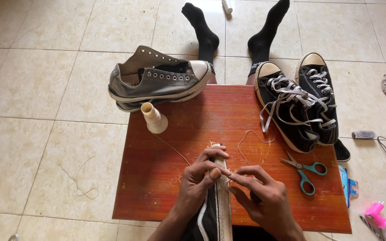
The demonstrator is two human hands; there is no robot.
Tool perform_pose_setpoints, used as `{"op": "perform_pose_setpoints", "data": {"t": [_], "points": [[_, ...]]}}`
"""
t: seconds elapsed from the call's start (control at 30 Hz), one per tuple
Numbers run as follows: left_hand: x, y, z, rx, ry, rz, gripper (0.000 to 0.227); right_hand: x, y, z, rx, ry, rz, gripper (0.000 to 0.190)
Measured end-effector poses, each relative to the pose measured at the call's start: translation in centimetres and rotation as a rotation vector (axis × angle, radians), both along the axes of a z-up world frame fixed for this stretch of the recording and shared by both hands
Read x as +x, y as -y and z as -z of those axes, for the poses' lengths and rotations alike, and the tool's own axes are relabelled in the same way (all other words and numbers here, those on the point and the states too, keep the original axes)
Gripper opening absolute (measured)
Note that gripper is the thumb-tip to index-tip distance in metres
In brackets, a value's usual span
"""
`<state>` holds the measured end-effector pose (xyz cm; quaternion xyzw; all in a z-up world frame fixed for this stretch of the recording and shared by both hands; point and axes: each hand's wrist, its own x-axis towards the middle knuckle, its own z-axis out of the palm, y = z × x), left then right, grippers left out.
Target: The person repairs a shoe by sewing the sole back onto the upper using a needle and thread.
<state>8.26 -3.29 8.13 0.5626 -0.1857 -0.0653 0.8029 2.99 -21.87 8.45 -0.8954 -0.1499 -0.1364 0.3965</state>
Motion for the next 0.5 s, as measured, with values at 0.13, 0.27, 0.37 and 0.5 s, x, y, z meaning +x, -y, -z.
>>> {"op": "perform_pose_setpoints", "data": {"t": [0.13,0.27,0.37,0.5], "points": [[-0.2,0.1,-0.3,0.022,0.015,0.009,0.026,0.7,-0.4,-0.5,-0.246,0.100,-0.015,0.015],[-0.1,0.0,-0.5,-0.013,0.002,-0.012,0.038,0.4,-0.4,-0.7,-0.279,0.141,-0.025,0.005],[-0.1,-0.3,-0.9,-0.089,-0.032,-0.028,0.045,0.5,0.3,-0.2,-0.181,0.004,-0.067,0.006],[0.1,-2.7,-1.4,0.153,-0.063,-0.181,0.039,0.6,2.0,-0.2,0.117,-0.292,-0.169,0.009]]}}
